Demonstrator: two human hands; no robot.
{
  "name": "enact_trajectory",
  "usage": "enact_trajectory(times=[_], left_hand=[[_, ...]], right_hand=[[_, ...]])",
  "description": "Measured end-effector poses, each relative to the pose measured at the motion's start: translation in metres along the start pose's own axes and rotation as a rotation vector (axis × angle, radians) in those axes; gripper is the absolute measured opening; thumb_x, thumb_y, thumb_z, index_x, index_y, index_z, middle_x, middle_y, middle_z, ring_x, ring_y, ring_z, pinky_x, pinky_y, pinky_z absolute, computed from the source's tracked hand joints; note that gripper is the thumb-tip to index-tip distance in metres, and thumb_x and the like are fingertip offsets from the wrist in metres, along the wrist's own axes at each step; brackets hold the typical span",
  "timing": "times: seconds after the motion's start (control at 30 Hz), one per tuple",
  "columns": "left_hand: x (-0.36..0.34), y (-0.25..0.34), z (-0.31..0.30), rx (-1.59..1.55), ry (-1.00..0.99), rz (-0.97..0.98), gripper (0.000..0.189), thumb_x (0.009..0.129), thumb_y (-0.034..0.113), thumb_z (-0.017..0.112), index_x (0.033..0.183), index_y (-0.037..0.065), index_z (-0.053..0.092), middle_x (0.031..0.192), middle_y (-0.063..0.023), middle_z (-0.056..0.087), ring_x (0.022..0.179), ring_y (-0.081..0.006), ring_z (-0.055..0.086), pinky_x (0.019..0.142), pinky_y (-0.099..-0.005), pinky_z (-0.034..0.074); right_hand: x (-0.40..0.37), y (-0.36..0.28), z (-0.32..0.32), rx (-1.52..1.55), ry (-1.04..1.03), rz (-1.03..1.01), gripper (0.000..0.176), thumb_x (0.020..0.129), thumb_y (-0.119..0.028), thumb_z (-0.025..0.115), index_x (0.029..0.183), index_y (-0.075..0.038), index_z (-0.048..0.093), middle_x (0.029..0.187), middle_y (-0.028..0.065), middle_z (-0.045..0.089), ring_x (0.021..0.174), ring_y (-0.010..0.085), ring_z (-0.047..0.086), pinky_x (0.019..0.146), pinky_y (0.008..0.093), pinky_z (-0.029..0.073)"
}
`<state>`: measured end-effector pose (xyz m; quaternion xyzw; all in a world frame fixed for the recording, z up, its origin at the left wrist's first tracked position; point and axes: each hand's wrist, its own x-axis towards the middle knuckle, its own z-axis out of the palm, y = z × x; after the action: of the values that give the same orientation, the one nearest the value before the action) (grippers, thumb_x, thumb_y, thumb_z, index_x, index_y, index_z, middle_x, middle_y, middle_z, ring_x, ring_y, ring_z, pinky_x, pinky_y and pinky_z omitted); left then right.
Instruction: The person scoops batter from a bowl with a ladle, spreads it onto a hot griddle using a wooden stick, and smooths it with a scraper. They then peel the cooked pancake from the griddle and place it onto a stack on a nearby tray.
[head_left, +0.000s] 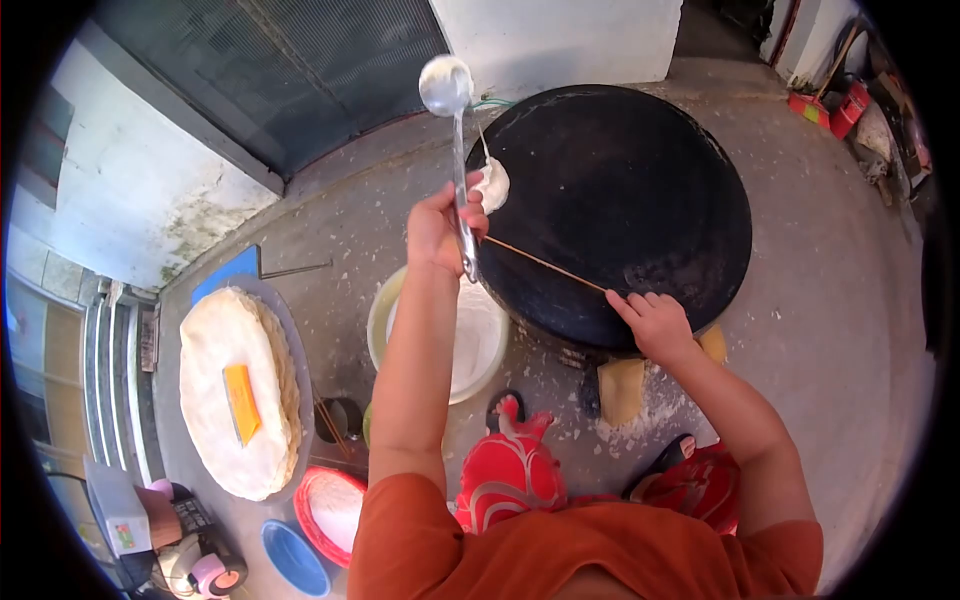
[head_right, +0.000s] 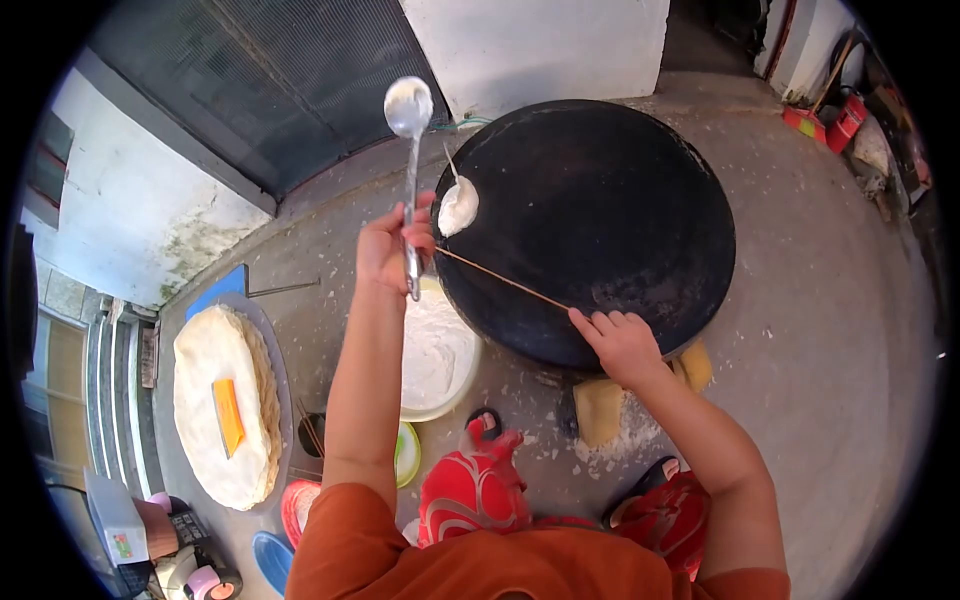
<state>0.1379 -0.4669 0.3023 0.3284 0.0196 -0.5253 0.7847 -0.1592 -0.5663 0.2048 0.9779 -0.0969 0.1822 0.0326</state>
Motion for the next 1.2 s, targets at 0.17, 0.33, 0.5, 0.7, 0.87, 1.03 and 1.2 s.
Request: enact_trajectory(times=[0.17,0.33,0.5,0.7,0.87,1.03,1.2], left_hand=[[-0.023,0.017,0.03,-0.506,-0.41,-0.226,0.037,0.092,0.014,0.03,0.119,-0.01,0.035,0.066,-0.0035,0.042,0.048,-0.0088,0.039,0.042,-0.0217,0.037],[-0.061,0.006,0.006,-0.586,-0.456,-0.254,0.04,0.091,0.012,0.027,0.123,-0.011,0.03,0.064,-0.0046,0.042,0.046,-0.0099,0.04,0.04,-0.0231,0.037],[-0.105,-0.019,-0.055,-0.639,-0.254,-0.219,0.038,0.09,0.013,0.03,0.121,-0.009,0.036,0.064,-0.0047,0.04,0.047,-0.0105,0.038,0.04,-0.0228,0.034],[-0.151,-0.056,-0.136,-0.745,0.104,-0.199,0.036,0.09,0.015,0.034,0.118,-0.007,0.04,0.062,-0.0026,0.039,0.046,-0.0094,0.037,0.04,-0.0217,0.033],[-0.168,-0.086,-0.179,-0.815,0.275,-0.187,0.034,0.089,0.013,0.035,0.113,-0.009,0.043,0.062,-0.0024,0.039,0.046,-0.0088,0.037,0.039,-0.0209,0.032],[-0.167,-0.098,-0.195,-0.878,0.321,-0.204,0.032,0.088,0.009,0.034,0.109,-0.011,0.045,0.063,-0.003,0.042,0.045,-0.0084,0.037,0.038,-0.0197,0.033],[-0.164,-0.101,-0.2,-0.879,0.304,-0.224,0.03,0.087,0.007,0.034,0.108,-0.011,0.045,0.062,-0.0029,0.042,0.045,-0.0083,0.038,0.038,-0.0194,0.033]], right_hand=[[0.055,0.019,0.015,-0.136,0.025,0.019,0.044,0.071,-0.01,0.047,0.114,-0.009,0.051,0.08,0.0022,0.051,0.07,0.0169,0.05,0.06,0.0277,0.04],[0.083,0.019,0.023,0.491,0.009,0.482,0.041,0.068,-0.009,0.055,0.109,-0.013,0.057,0.075,0.0063,0.055,0.068,0.0214,0.056,0.061,0.0326,0.046],[0.072,-0.003,0.033,0.159,-0.03,0.23,0.048,0.065,-0.007,0.056,0.113,-0.012,0.054,0.076,0.0078,0.054,0.066,0.0254,0.056,0.06,0.0353,0.047],[0.082,0.008,0.038,0.542,0.112,0.462,0.041,0.067,-0.012,0.056,0.108,-0.015,0.058,0.073,0.0088,0.053,0.07,0.0255,0.057,0.063,0.0362,0.048],[0.078,0.025,0.041,-0.043,0.023,0.24,0.049,0.065,-0.012,0.056,0.114,-0.012,0.05,0.076,0.0057,0.05,0.062,0.0218,0.052,0.054,0.0333,0.045],[0.086,0.008,0.047,0.512,0.182,0.453,0.038,0.066,-0.009,0.054,0.103,-0.013,0.059,0.074,0.0096,0.053,0.072,0.0275,0.057,0.063,0.0369,0.048],[0.091,0.044,0.053,-0.037,0.035,0.361,0.038,0.069,-0.012,0.054,0.107,-0.013,0.055,0.076,0.0059,0.052,0.062,0.0234,0.055,0.054,0.0352,0.046]])
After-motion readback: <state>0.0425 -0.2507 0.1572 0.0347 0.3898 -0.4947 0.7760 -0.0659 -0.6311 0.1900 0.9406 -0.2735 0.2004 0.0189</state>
